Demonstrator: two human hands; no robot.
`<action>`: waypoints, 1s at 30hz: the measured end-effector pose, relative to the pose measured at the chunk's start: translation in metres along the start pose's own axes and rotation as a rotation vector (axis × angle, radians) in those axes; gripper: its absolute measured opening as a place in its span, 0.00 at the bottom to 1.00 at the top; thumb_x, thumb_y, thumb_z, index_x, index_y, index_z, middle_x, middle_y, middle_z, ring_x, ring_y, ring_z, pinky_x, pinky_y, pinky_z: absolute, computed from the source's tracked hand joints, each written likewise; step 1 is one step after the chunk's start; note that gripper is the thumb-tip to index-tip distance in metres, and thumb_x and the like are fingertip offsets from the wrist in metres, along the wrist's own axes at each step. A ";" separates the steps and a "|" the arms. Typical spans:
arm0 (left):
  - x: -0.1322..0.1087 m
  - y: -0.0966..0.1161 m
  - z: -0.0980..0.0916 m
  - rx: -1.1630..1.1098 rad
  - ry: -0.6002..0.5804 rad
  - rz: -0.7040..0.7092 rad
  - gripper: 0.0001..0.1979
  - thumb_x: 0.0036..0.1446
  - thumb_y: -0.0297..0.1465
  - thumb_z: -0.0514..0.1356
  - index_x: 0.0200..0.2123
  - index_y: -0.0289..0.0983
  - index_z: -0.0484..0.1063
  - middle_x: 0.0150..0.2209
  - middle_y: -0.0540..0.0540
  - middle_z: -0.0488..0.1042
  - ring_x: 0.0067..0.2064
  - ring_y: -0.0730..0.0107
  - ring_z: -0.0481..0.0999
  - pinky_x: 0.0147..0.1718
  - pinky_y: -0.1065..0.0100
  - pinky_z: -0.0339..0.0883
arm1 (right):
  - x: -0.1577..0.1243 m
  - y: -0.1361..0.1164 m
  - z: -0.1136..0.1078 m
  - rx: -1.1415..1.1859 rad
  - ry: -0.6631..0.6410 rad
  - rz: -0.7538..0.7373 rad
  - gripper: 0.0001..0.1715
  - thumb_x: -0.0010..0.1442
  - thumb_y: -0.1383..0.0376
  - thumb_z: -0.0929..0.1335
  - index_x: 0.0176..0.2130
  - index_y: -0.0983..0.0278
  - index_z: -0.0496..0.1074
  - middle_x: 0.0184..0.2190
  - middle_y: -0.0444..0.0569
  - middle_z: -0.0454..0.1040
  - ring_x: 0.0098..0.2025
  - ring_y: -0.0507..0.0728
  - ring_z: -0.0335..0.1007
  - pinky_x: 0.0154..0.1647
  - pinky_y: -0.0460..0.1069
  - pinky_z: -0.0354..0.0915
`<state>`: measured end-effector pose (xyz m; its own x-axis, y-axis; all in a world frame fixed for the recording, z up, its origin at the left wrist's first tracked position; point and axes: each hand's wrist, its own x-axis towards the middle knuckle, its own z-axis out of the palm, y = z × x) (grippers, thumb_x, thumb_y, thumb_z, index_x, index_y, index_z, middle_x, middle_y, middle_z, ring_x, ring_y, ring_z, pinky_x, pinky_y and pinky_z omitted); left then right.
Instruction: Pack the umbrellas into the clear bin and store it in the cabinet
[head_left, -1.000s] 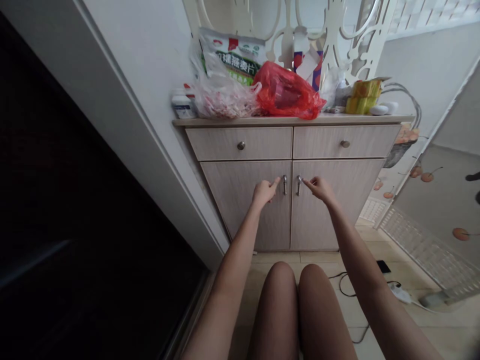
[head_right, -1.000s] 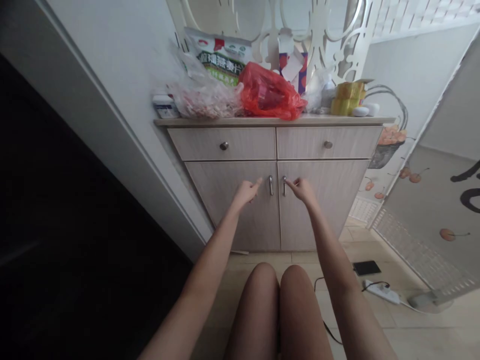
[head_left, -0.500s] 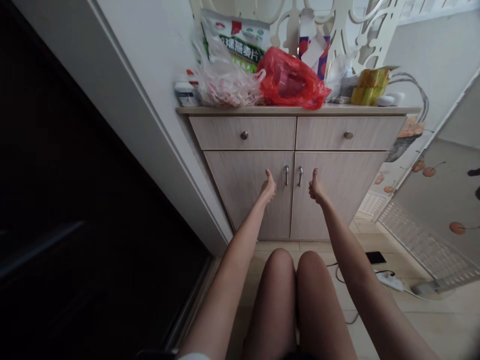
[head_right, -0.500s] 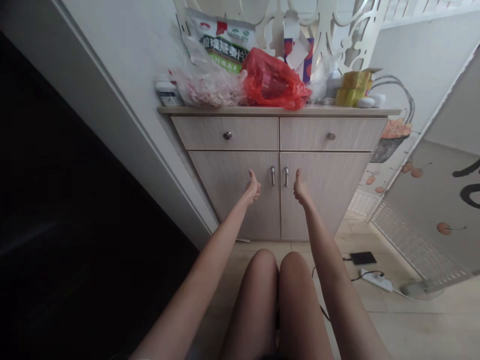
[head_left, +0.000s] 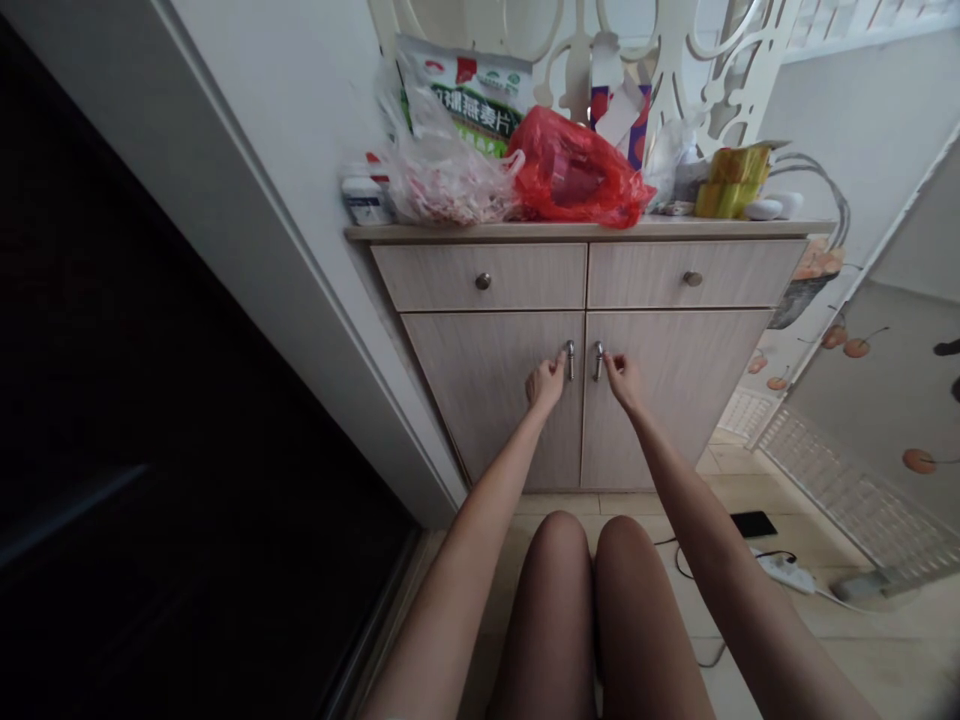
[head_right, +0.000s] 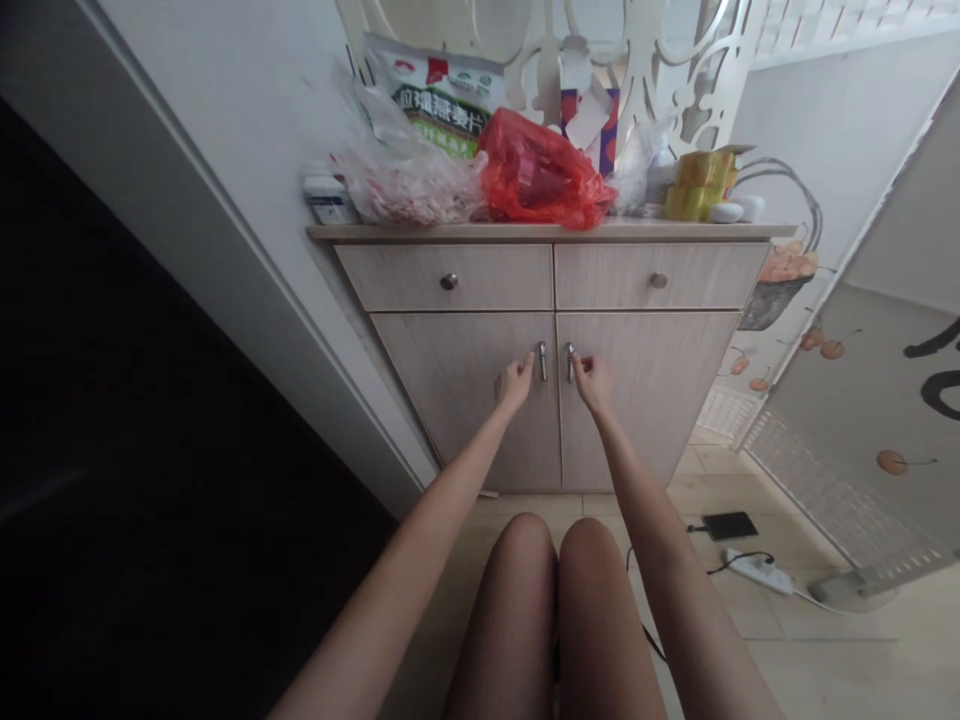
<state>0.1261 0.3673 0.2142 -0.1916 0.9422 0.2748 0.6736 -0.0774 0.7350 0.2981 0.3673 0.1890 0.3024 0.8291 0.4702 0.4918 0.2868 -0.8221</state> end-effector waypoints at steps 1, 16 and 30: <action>0.000 0.003 0.005 0.006 0.040 0.061 0.23 0.64 0.50 0.52 0.35 0.38 0.75 0.39 0.39 0.78 0.43 0.60 0.77 0.40 0.66 0.64 | 0.000 -0.002 0.006 -0.019 0.019 -0.040 0.37 0.60 0.35 0.58 0.36 0.65 0.71 0.34 0.56 0.75 0.33 0.58 0.69 0.37 0.52 0.64; -0.058 0.004 0.011 -0.042 0.180 0.175 0.11 0.65 0.32 0.53 0.40 0.35 0.74 0.41 0.36 0.78 0.44 0.60 0.76 0.46 0.64 0.64 | -0.056 -0.030 -0.009 -0.248 0.111 -0.023 0.14 0.66 0.58 0.62 0.45 0.63 0.71 0.44 0.54 0.77 0.43 0.58 0.72 0.40 0.47 0.61; -0.175 -0.075 -0.091 -0.024 0.602 0.342 0.15 0.63 0.41 0.56 0.36 0.36 0.75 0.33 0.39 0.79 0.36 0.61 0.79 0.39 0.63 0.71 | -0.182 -0.015 -0.156 -0.386 0.333 -0.145 0.28 0.65 0.46 0.61 0.42 0.65 0.75 0.36 0.55 0.78 0.31 0.57 0.69 0.35 0.50 0.61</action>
<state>0.0440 0.1786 0.1669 -0.3392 0.5192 0.7845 0.7520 -0.3514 0.5577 0.3630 0.1376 0.1654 0.4212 0.5788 0.6983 0.7937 0.1373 -0.5926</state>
